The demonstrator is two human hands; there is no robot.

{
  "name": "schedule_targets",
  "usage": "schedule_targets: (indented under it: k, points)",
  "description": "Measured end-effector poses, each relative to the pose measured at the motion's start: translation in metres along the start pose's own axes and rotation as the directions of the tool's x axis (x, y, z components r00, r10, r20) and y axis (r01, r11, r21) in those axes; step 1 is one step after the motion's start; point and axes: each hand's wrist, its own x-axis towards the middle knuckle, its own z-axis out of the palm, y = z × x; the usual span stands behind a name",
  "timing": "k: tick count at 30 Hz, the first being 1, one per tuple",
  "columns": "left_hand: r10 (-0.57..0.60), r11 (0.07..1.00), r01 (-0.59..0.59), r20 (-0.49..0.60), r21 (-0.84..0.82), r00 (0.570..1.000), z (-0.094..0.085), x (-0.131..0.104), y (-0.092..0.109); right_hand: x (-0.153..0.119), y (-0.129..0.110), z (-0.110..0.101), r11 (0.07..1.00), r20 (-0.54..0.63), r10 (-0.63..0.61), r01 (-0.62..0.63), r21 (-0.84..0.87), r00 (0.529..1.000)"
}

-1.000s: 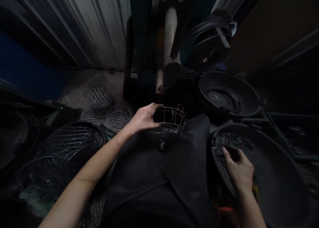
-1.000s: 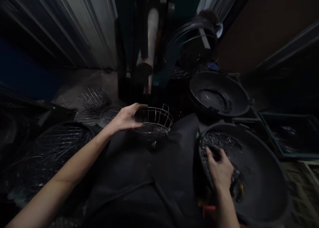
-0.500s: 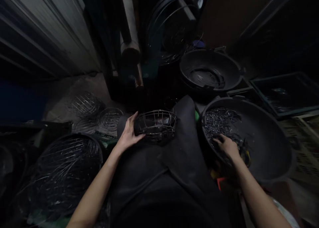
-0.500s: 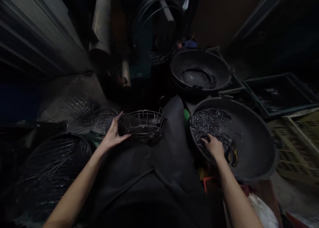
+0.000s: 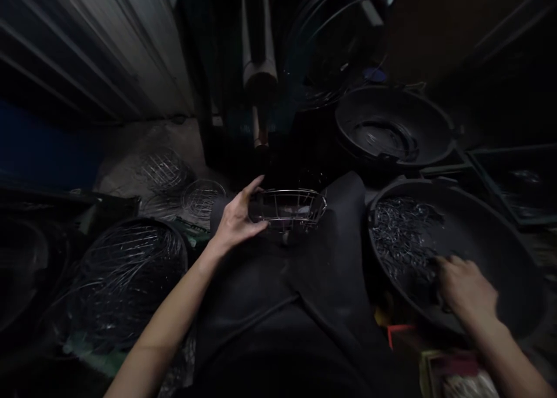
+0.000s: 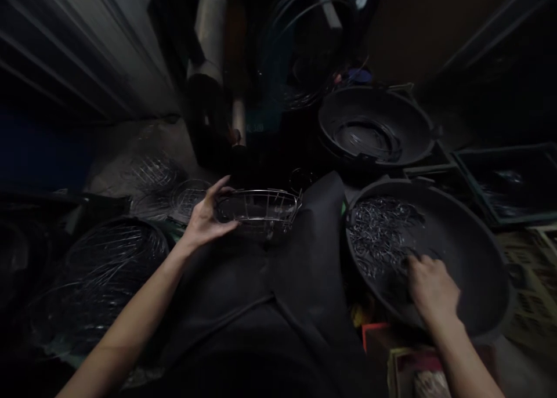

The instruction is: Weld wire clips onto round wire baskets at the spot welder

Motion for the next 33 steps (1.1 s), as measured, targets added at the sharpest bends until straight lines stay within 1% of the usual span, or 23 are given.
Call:
schedule_targets:
  k: [2,3,4,5,6,7,8,9,11,13,14,16,21,23,24,25,27,30,33]
  points:
    - [0.049,0.996,-0.049,0.013,0.079,0.999,-0.003,0.008,0.004,0.004,-0.018,-0.014,0.986,-0.032,0.134,-0.131,0.100,0.990]
    - [0.059,0.992,-0.060,0.018,0.111,0.998,-0.003,0.011,0.005,0.004,-0.032,-0.020,0.964,-0.022,0.200,-0.192,0.186,0.980]
    - [0.062,0.988,-0.064,0.025,0.138,0.998,-0.002,0.014,0.006,0.002,-0.049,-0.024,0.930,0.003,0.230,-0.221,0.293,0.973]
    - [0.063,0.985,-0.067,0.032,0.161,0.998,0.000,0.017,0.006,-0.001,-0.068,-0.028,0.893,0.043,0.204,-0.204,0.401,0.978]
    - [0.066,0.981,-0.073,0.044,0.180,0.997,0.002,0.019,0.006,-0.005,-0.089,-0.031,0.852,0.077,0.122,-0.144,0.502,0.990]
    - [0.073,0.977,-0.082,0.054,0.197,0.996,0.003,0.020,0.006,-0.009,-0.111,-0.034,0.806,0.094,0.012,-0.065,0.588,0.996]
    - [0.084,0.973,-0.096,0.064,0.211,0.994,0.005,0.022,0.007,-0.012,-0.133,-0.036,0.761,0.096,-0.088,0.005,0.649,0.991]
    - [0.093,0.969,-0.107,0.072,0.224,0.993,0.006,0.023,0.007,-0.014,-0.155,-0.037,0.712,0.079,-0.157,0.058,0.699,0.984]
    - [0.099,0.961,-0.116,0.078,0.253,0.992,0.006,0.025,0.008,-0.015,-0.193,-0.041,0.603,0.068,-0.238,0.093,0.792,0.969]
    - [0.100,0.954,-0.117,0.077,0.277,0.992,0.004,0.026,0.010,-0.012,-0.223,-0.044,0.474,0.096,-0.295,0.059,0.878,0.951]
    - [0.100,0.951,-0.118,0.078,0.285,0.992,0.002,0.027,0.011,-0.009,-0.235,-0.044,0.418,0.120,-0.323,0.028,0.908,0.939]
    - [0.105,0.948,-0.124,0.080,0.293,0.991,-0.001,0.027,0.011,-0.001,-0.253,-0.043,0.345,0.161,-0.355,-0.031,0.938,0.921]
    - [0.129,0.934,-0.146,0.075,0.327,0.989,-0.005,0.026,0.007,0.014,-0.283,-0.029,0.247,0.259,-0.327,-0.183,0.952,0.909]
    - [0.124,0.931,-0.140,0.068,0.336,0.990,-0.006,0.025,0.005,0.014,-0.291,-0.024,0.187,0.275,-0.335,-0.223,0.957,0.901]
    - [0.123,0.932,-0.136,0.062,0.335,0.990,-0.007,0.025,0.003,0.014,-0.295,-0.023,0.165,0.268,-0.340,-0.224,0.961,0.901]
    - [0.124,0.934,-0.136,0.056,0.330,0.991,-0.008,0.025,0.002,0.012,-0.299,-0.021,0.159,0.253,-0.344,-0.210,0.965,0.904]
    - [0.131,0.938,-0.138,0.042,0.319,0.990,-0.010,0.025,-0.001,0.010,-0.304,-0.019,0.202,0.211,-0.331,-0.149,0.968,0.920]
    - [0.137,0.946,-0.134,0.010,0.296,0.990,-0.013,0.026,-0.004,0.007,-0.309,-0.017,0.337,0.118,-0.279,-0.018,0.941,0.953]
    - [0.137,0.959,-0.124,-0.032,0.253,0.990,-0.015,0.027,-0.007,0.005,-0.314,-0.015,0.443,0.017,-0.255,0.101,0.891,0.967]
